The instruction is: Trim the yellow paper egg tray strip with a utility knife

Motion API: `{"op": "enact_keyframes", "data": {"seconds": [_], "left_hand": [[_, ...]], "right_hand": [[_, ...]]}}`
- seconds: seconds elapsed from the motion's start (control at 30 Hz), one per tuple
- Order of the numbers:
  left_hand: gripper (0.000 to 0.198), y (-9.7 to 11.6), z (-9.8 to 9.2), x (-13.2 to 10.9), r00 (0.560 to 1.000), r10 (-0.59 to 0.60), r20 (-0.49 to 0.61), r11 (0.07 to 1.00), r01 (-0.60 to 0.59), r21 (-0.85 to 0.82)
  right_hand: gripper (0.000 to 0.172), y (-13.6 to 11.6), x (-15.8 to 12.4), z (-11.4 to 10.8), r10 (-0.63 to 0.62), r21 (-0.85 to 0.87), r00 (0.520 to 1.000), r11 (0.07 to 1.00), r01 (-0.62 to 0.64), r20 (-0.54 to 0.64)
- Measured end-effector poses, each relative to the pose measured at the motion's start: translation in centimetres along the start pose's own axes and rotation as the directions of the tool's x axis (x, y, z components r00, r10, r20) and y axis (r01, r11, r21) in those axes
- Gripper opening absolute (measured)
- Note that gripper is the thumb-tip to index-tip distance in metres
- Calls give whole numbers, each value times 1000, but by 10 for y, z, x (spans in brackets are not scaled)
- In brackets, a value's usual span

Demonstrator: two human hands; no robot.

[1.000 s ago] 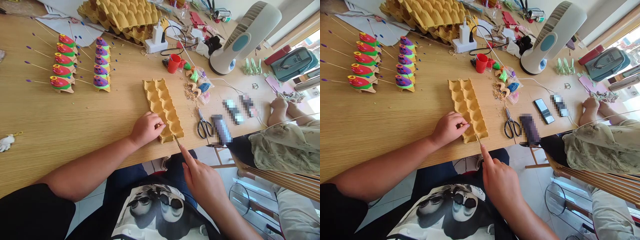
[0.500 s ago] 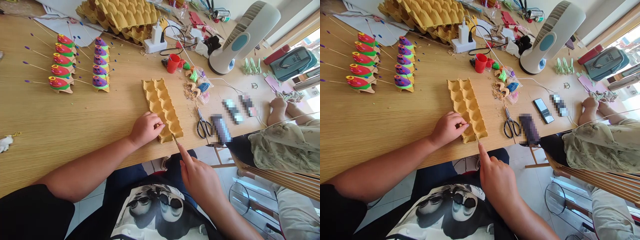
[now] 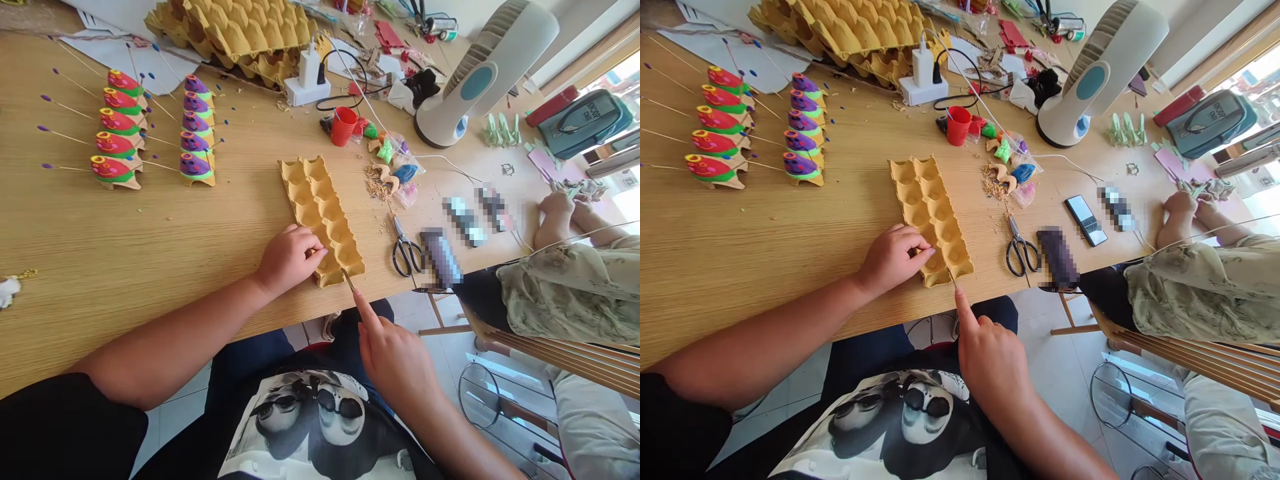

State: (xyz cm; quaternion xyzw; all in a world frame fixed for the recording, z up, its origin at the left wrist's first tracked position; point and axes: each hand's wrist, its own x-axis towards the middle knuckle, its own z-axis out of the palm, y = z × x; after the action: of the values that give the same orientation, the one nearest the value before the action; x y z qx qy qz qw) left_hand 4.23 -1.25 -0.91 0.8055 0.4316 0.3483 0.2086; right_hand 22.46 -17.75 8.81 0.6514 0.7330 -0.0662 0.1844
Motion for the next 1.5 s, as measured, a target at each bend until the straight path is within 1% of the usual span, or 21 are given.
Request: {"op": "enact_keyframes", "data": {"seconds": [0.2,0.33,0.43,0.57,0.63,0.73,0.87,1.07,1.5], "left_hand": [[17,0,-1,0,1000,-8,7,1000,8,6],[17,0,-1,0,1000,-11,7,1000,11,1],[17,0,-1,0,1000,-9,4,1000,9,-1],[17,0,0,0,1000,-11,9,1000,11,-3],[17,0,-1,0,1000,-12,11,1000,12,0],[16,1,-1,1,1000,-21,12,1000,21,0],[16,1,-1,1,999,-25,19,1000,25,-4],[15,0,0,0,1000,-19,6,1000,19,4],[16,0,-1,1,1000,-23,19,1000,23,1]], "right_hand": [[65,2,-6,14,-9,-65,998,998,5,-59],[64,4,-9,24,-15,-12,996,1000,14,-92],[61,7,-13,27,-14,61,996,998,19,-90],[58,13,-16,19,1,202,993,979,24,-122],[58,14,-13,12,9,235,990,972,26,-144],[59,12,-6,4,-3,220,991,975,34,-136],[61,11,1,1,-11,189,993,981,33,-116],[61,11,0,1,-18,180,992,983,40,-123],[62,9,-2,-2,-14,177,995,984,32,-103]]}}
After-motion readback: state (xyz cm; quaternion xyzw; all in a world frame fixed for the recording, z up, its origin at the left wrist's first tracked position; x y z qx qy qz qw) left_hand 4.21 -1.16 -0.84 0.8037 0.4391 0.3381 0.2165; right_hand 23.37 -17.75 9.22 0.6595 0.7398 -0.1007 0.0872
